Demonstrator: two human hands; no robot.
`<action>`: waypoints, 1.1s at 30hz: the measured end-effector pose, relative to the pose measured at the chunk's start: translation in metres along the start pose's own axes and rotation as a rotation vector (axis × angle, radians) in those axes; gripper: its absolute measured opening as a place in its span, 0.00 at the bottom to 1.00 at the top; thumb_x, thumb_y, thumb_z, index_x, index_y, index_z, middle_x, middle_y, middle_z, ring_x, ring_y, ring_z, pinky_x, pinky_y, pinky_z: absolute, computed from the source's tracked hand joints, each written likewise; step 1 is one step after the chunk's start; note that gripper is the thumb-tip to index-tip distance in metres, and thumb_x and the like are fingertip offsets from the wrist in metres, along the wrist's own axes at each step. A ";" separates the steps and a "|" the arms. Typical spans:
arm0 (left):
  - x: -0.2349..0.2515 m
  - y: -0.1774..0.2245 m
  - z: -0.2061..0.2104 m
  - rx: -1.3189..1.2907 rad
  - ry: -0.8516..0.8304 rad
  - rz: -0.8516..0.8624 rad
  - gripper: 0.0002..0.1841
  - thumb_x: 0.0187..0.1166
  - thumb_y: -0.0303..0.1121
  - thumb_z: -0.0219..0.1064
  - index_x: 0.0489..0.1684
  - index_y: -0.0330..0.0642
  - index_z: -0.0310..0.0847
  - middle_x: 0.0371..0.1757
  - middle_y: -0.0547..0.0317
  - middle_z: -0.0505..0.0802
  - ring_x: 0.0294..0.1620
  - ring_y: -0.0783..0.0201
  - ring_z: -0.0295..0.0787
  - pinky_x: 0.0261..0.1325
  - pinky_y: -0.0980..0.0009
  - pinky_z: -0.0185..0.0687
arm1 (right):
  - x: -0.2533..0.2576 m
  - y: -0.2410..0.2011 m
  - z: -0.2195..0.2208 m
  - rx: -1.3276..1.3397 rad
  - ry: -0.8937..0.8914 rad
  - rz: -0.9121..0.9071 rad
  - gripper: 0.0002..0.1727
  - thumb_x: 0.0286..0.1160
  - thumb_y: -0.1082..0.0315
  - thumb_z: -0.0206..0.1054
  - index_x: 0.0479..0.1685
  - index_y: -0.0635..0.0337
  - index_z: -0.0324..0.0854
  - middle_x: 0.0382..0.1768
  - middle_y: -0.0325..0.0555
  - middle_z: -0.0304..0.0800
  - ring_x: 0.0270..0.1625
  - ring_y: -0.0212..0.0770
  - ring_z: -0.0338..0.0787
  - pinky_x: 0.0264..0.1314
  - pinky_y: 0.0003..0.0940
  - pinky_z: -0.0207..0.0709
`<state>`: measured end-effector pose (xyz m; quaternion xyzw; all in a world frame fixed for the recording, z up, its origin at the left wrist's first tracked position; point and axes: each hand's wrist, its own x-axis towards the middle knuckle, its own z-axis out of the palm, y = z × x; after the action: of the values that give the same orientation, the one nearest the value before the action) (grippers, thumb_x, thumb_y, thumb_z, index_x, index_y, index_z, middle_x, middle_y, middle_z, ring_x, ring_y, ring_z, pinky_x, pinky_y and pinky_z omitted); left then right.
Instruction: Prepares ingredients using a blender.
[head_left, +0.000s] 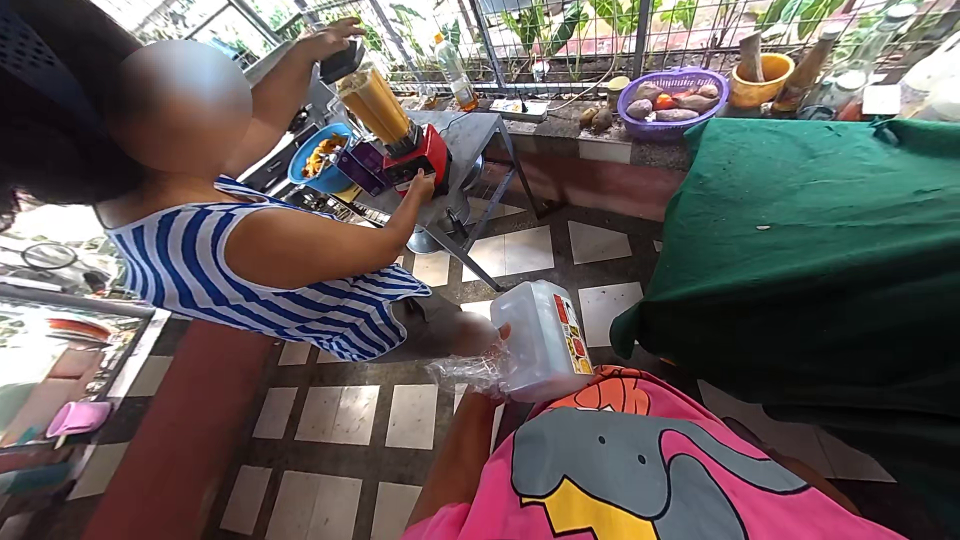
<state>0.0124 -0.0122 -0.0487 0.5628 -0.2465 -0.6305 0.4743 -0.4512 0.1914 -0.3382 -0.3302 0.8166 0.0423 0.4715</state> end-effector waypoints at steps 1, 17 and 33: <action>0.001 -0.001 -0.001 -0.003 0.001 -0.005 0.17 0.92 0.40 0.50 0.66 0.40 0.75 0.48 0.52 0.91 0.46 0.63 0.90 0.50 0.62 0.88 | 0.019 0.009 0.004 -0.012 -0.083 0.063 0.42 0.94 0.40 0.34 0.72 0.69 0.79 0.70 0.68 0.84 0.77 0.63 0.81 0.80 0.64 0.70; 0.000 -0.002 -0.002 -0.017 -0.070 0.000 0.16 0.92 0.40 0.50 0.65 0.41 0.75 0.47 0.53 0.92 0.47 0.63 0.91 0.52 0.62 0.89 | 0.035 0.024 0.018 0.035 -0.038 0.148 0.41 0.93 0.39 0.38 0.70 0.68 0.82 0.71 0.68 0.84 0.78 0.63 0.80 0.81 0.66 0.68; -0.008 -0.002 -0.001 -0.022 -0.016 -0.012 0.17 0.93 0.40 0.49 0.68 0.40 0.73 0.49 0.52 0.91 0.48 0.62 0.90 0.53 0.61 0.88 | -0.171 -0.129 -0.102 0.239 -0.249 0.229 0.33 0.99 0.53 0.33 0.88 0.69 0.60 0.88 0.63 0.62 0.91 0.55 0.62 0.92 0.51 0.51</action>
<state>0.0119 -0.0044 -0.0469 0.5540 -0.2399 -0.6403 0.4748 -0.3941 0.1380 -0.1142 -0.1689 0.7834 0.0390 0.5968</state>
